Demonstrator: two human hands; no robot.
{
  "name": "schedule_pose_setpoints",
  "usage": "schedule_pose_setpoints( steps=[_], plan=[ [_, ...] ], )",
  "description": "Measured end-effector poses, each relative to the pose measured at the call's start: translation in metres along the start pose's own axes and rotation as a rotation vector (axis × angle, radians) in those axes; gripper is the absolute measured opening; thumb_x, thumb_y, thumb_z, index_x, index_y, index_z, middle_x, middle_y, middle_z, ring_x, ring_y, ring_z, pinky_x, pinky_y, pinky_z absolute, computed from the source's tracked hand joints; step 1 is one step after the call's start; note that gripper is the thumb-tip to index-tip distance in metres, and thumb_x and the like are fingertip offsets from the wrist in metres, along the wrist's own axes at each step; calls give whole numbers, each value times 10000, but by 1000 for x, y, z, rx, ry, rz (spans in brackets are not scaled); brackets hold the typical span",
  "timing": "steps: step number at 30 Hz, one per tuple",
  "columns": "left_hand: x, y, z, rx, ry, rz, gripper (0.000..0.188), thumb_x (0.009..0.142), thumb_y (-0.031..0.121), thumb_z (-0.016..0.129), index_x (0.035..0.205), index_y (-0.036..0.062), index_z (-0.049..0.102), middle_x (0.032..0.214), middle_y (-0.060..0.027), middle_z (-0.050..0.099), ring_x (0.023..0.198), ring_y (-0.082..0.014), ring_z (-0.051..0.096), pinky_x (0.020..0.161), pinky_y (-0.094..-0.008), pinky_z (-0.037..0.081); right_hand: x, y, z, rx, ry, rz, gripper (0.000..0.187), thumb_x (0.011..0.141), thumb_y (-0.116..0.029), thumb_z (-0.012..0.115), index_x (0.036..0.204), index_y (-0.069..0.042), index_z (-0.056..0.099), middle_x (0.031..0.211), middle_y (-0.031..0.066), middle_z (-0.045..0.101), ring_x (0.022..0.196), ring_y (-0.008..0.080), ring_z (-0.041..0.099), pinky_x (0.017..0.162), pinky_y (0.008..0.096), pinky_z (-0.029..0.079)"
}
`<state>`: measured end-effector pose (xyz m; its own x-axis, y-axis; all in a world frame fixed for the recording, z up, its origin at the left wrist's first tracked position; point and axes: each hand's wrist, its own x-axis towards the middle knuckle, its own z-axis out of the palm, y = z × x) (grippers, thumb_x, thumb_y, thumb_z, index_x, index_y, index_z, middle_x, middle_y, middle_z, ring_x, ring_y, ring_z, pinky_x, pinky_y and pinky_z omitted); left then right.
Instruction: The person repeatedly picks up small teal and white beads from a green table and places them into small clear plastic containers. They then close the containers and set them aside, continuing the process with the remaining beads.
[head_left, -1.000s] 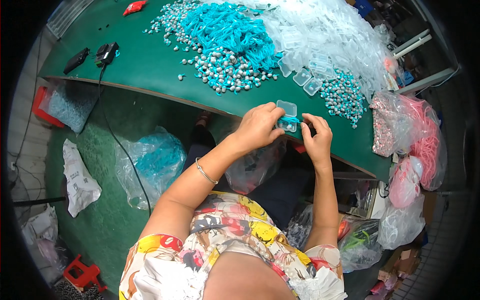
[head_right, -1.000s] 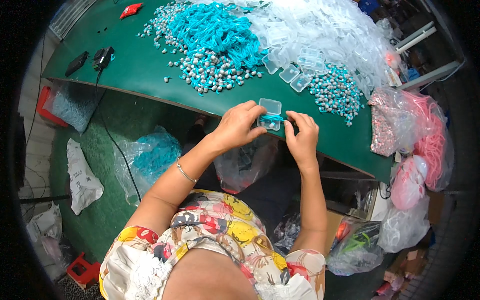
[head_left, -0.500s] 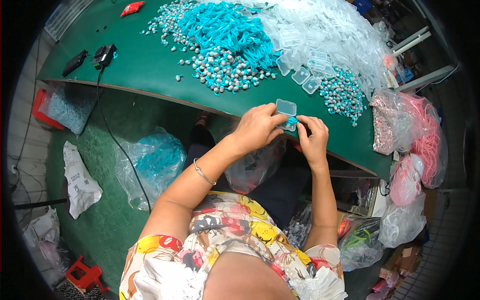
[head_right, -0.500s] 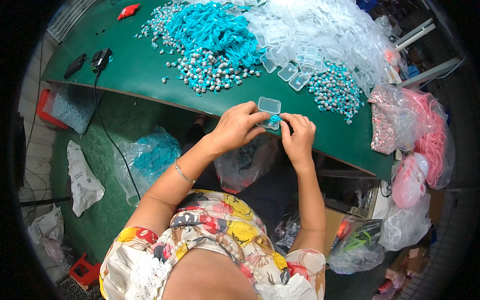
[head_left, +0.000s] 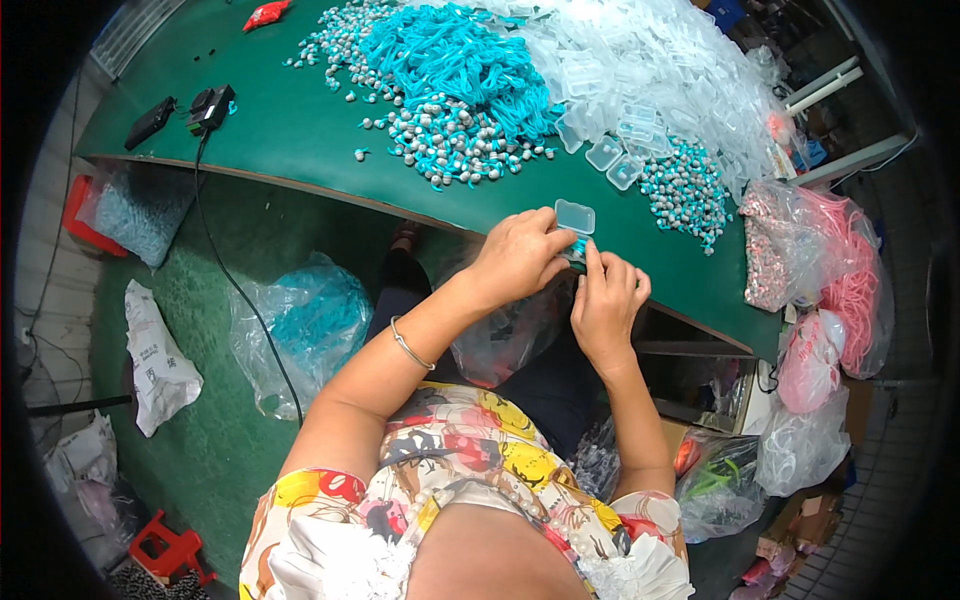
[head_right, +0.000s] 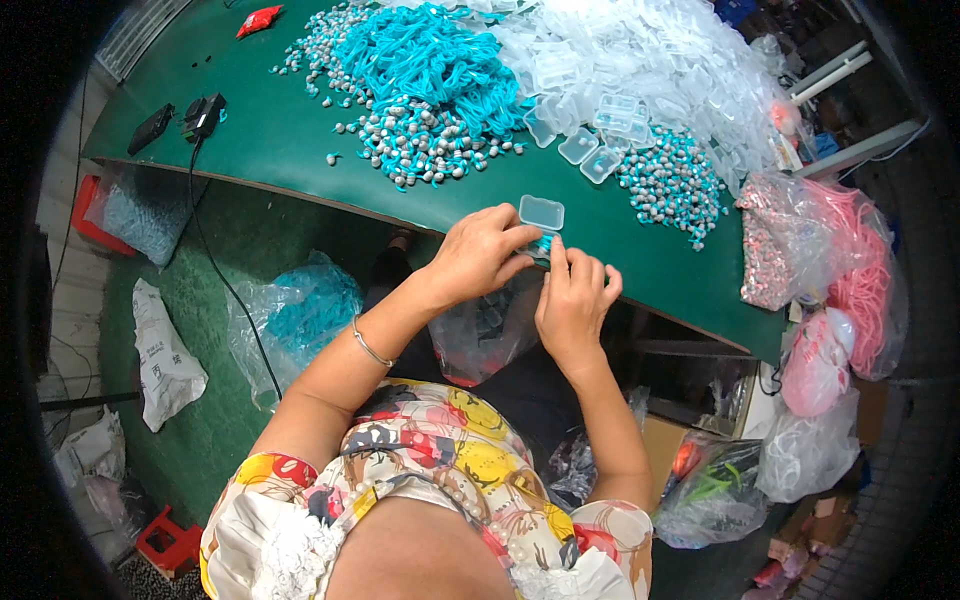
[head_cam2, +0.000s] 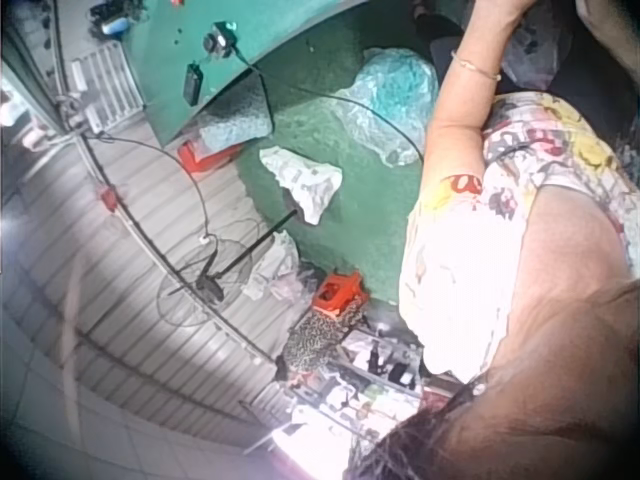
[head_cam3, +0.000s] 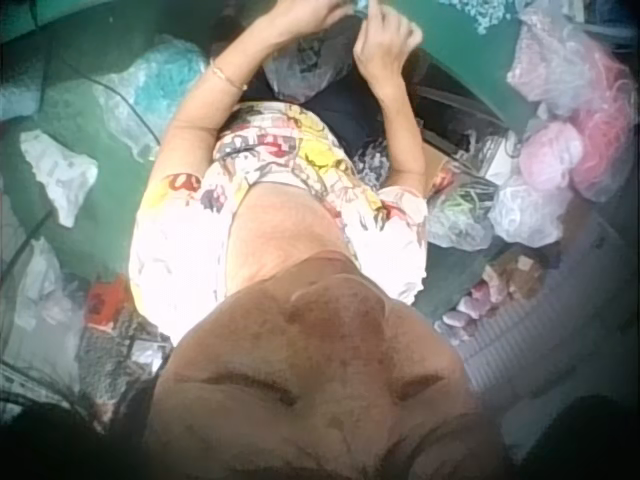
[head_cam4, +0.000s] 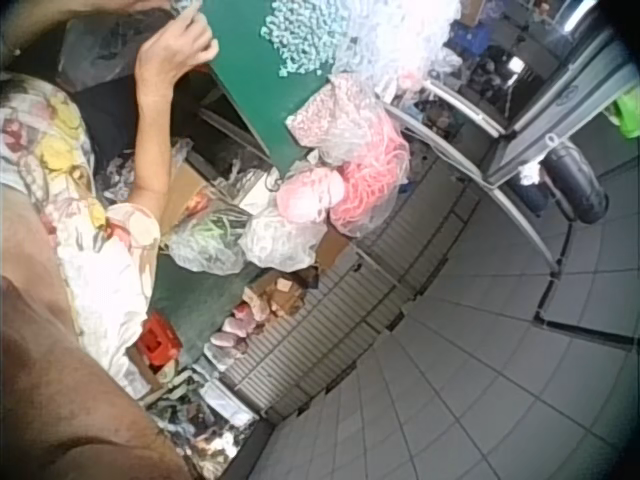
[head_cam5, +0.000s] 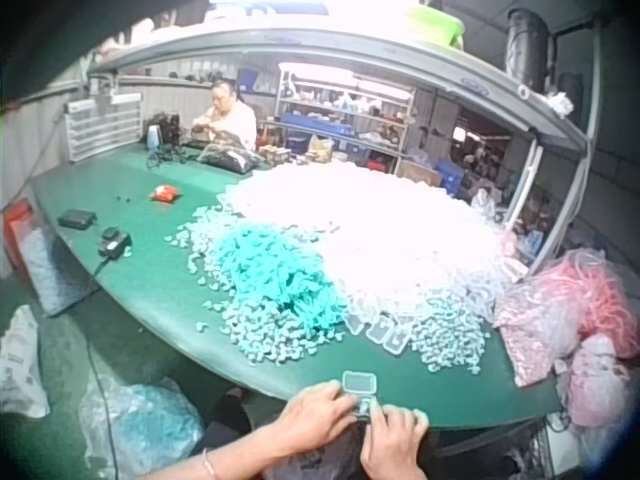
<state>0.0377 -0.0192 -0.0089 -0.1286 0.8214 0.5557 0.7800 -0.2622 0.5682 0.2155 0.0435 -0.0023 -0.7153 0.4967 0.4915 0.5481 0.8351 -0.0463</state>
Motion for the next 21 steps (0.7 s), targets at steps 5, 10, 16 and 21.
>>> schedule_pose_setpoints(
  steps=[5,10,16,21],
  plan=[
    [-3,-1,-2,9,18,-1,334,769,153,773,1089,101,695,913,-116,584,860,-326,618,738,-426,501,22,23,-20,285,-217,48,354,855,-96,656,1208,-95,673,938,77,593,933,259,581,862,427,415],
    [1,0,0,4,2,3,335,771,156,776,1093,111,695,916,-113,587,864,-322,617,746,-427,501,67,61,-2,550,-163,174,230,897,-91,633,1112,-39,698,916,128,628,825,274,635,739,382,506],
    [-1,-3,1,-7,6,1,317,771,155,776,1074,116,691,912,-104,588,865,-321,614,749,-430,496,82,52,23,637,-231,73,266,792,-26,727,1049,-7,659,995,132,623,781,276,634,693,357,519],
    [-1,-1,-1,-11,-12,-1,331,766,140,776,1080,124,674,909,-101,587,866,-328,610,751,-435,493,74,40,14,560,-51,-1,227,774,16,730,984,-9,646,953,130,626,766,303,628,674,391,517]
  ],
)
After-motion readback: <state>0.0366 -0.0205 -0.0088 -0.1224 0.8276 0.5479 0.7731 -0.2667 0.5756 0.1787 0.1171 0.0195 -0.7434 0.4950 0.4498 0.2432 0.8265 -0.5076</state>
